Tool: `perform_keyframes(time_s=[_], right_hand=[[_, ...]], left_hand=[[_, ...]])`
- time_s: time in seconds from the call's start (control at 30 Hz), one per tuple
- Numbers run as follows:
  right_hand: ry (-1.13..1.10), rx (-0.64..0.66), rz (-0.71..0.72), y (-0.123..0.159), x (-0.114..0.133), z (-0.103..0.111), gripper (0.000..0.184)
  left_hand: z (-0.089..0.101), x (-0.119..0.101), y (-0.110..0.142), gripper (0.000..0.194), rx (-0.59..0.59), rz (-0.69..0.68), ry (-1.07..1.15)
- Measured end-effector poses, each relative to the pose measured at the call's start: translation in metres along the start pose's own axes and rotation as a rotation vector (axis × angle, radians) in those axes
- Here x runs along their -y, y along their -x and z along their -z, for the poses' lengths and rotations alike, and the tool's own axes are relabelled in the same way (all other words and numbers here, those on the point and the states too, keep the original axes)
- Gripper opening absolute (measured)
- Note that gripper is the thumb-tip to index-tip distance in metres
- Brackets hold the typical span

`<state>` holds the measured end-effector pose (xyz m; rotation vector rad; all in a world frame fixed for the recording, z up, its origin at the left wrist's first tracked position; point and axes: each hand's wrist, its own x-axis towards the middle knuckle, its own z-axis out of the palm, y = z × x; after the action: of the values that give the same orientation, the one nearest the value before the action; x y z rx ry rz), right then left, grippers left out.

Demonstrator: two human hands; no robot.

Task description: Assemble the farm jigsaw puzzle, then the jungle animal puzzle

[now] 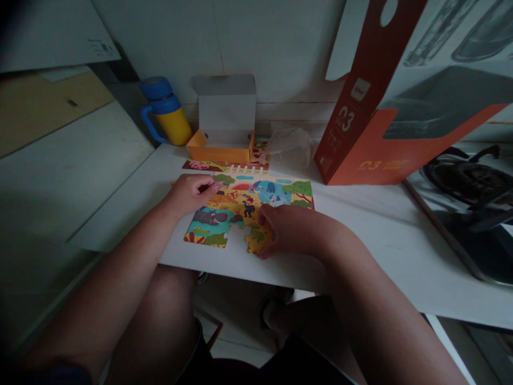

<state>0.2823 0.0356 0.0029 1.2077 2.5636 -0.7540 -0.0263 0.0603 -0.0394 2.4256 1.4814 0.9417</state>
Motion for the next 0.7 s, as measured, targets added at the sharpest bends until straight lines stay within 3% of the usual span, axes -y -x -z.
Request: perform_keyframes(time_s=[0.1,0.23,0.3,0.37,0.43,0.53,0.6,0.7], right_hand=[[-0.002,-0.021,0.01,-0.001,0.0,0.002,0.059],[0.014,-0.073,0.067,-0.002,-0.004,0.007,0.027],[0.01,-0.073,0.084,-0.002,-0.006,0.009,0.034],[-0.011,-0.065,0.08,-0.002,-0.007,0.009,0.044],[-0.017,-0.063,0.054,-0.002,-0.007,0.008,0.049],[0.016,-0.094,0.032,-0.004,-0.006,0.006,0.053],[0.03,-0.124,0.036,-0.006,-0.005,0.006,0.054],[0.009,-0.144,0.041,-0.011,-0.007,0.005,0.054]], left_hand=[[0.002,0.003,-0.001,0.044,-0.045,0.04,-0.031],[0.015,0.018,-0.001,0.038,-0.323,0.239,-0.133],[0.026,0.032,0.0,0.035,-0.462,0.382,-0.206],[0.037,0.048,0.002,0.031,-0.515,0.521,-0.261],[0.045,0.063,0.006,0.024,-0.429,0.652,-0.291],[0.049,0.08,0.013,0.02,-0.17,0.767,-0.276],[0.049,0.085,0.018,0.036,-0.057,0.756,-0.239],[0.048,0.088,0.021,0.057,-0.007,0.688,-0.185]])
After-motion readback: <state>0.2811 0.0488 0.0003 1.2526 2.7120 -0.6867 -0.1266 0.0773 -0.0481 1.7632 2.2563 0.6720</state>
